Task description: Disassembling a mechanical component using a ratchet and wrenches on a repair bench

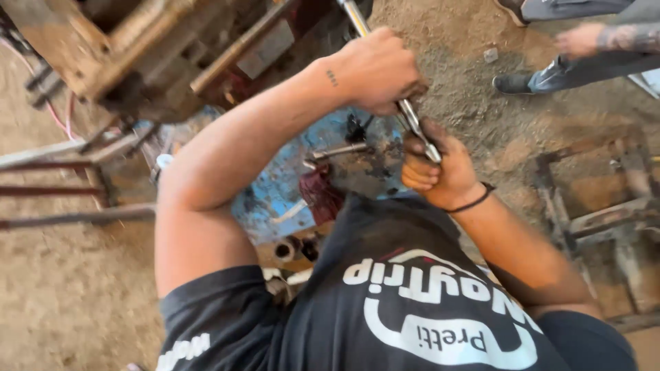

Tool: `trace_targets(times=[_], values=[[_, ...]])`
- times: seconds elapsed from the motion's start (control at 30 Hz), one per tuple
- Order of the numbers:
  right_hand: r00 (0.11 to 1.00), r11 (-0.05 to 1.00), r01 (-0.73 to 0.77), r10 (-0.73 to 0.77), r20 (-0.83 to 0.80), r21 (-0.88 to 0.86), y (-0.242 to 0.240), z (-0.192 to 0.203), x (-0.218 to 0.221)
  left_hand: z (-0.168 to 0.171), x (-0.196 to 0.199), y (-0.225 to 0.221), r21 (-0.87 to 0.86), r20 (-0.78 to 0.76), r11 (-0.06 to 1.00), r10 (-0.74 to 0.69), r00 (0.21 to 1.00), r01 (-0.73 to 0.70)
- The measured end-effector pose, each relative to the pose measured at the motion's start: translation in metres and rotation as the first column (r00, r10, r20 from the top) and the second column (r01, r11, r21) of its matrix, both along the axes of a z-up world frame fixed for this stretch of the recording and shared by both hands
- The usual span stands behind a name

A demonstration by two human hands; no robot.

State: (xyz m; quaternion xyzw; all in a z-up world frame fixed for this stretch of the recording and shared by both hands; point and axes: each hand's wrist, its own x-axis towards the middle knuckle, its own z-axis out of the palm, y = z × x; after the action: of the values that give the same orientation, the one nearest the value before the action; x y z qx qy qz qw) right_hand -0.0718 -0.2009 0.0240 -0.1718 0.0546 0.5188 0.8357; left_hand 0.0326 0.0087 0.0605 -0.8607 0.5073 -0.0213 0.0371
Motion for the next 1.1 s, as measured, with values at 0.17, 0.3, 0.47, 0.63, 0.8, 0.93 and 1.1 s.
trace_targets(times=[0.17, 0.3, 0.47, 0.63, 0.8, 0.93, 1.1], values=[[0.943, 0.92, 0.019, 0.113, 0.313, -0.391, -0.013, -0.001, 0.023, -0.011, -0.03, 0.001, -0.393, 0.536, 0.914, 0.143, 0.832, 0.097], [0.798, 0.833, 0.084, 0.272, 0.538, -0.547, -0.021, 0.007, 0.031, -0.032, -0.028, -0.02, -0.643, 0.476, 0.765, 0.357, 0.804, 0.041], [-0.282, 0.501, 0.66, 0.856, 0.434, -0.56, -0.035, 0.022, 0.054, -0.031, -0.018, -0.006, -0.311, 0.386, 0.947, 0.208, 0.899, -0.086], [0.679, 0.923, -0.266, 0.385, 0.626, -0.279, -0.022, -0.007, 0.049, 0.0, -0.024, -0.009, -0.108, 0.15, 0.961, 0.269, 0.951, -0.255], [0.937, 0.837, -0.344, 0.333, 0.103, 0.425, -0.013, -0.035, 0.043, -0.024, -0.046, -0.031, -0.391, 0.396, 0.896, 0.369, 0.841, -0.21], [0.511, 0.931, -0.158, 0.363, 0.779, -0.33, -0.027, -0.032, 0.067, -0.031, -0.042, -0.03, -0.459, 0.358, 0.861, 0.405, 0.841, -0.219], [-0.418, 0.767, 0.509, 0.616, 0.667, -0.39, -0.043, 0.017, 0.083, 0.021, -0.025, -0.036, 0.089, -0.015, 0.916, 0.395, 0.919, -0.392]])
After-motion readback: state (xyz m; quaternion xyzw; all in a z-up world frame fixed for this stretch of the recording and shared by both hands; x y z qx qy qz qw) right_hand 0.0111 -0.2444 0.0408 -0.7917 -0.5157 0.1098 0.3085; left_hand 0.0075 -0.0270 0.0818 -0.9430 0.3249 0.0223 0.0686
